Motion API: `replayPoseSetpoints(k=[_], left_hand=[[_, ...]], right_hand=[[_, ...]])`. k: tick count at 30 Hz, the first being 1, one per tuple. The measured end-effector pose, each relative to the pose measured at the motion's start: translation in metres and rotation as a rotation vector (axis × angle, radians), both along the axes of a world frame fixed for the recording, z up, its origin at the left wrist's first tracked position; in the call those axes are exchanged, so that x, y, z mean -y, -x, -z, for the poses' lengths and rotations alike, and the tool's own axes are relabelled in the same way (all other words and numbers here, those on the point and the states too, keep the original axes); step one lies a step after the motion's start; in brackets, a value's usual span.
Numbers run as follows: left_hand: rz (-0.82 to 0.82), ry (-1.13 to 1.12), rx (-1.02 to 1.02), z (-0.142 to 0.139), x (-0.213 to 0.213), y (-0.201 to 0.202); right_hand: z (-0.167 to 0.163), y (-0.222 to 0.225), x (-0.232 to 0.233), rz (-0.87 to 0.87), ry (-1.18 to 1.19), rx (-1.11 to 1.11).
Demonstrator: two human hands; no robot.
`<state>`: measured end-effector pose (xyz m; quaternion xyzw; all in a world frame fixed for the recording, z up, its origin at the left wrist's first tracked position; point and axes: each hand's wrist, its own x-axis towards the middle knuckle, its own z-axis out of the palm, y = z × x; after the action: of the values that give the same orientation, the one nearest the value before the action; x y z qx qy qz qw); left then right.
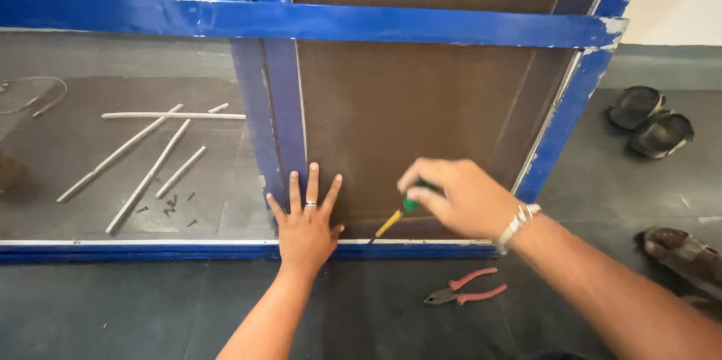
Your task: The person works on a blue aluminum window frame lying on the floor, pressing and seating a white plastic strip into the frame groove by hand and using a screwdriver to push the strip along the channel, repositioning the frame between sections. They also pick up pliers at one point while continuing to seat the strip around the frame.
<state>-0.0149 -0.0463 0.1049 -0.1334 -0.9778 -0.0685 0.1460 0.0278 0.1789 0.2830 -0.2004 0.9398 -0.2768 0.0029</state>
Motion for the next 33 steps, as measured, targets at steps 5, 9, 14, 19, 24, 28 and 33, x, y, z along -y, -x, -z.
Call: replayPoseSetpoints(k=[5, 9, 14, 19, 24, 28, 33], left_hand=[[-0.046, 0.059, 0.077, 0.006, -0.009, 0.007], [-0.046, 0.075, 0.08, 0.009, -0.013, 0.008], [-0.049, 0.092, 0.074, 0.007, -0.012, 0.007], [-0.061, 0.097, 0.024, 0.002, -0.019, 0.002], [-0.049, 0.099, 0.116, -0.005, -0.016, -0.002], [-0.024, 0.077, 0.137, -0.009, -0.007, 0.001], [0.007, -0.037, 0.148, 0.002, -0.007, 0.002]], right_hand=[[0.046, -0.051, -0.062, -0.175, 0.063, -0.055], [0.121, -0.085, -0.128, -0.118, 0.11, -0.239], [0.244, -0.145, -0.152, 0.196, 0.262, -0.27], [0.359, -0.164, -0.114, 0.357, 0.22, -0.155], [0.343, -0.166, -0.142, 0.157, 0.104, -0.078], [0.234, -0.119, -0.182, -0.005, -0.098, 0.071], [0.106, -0.041, -0.146, 0.018, -0.478, 0.362]])
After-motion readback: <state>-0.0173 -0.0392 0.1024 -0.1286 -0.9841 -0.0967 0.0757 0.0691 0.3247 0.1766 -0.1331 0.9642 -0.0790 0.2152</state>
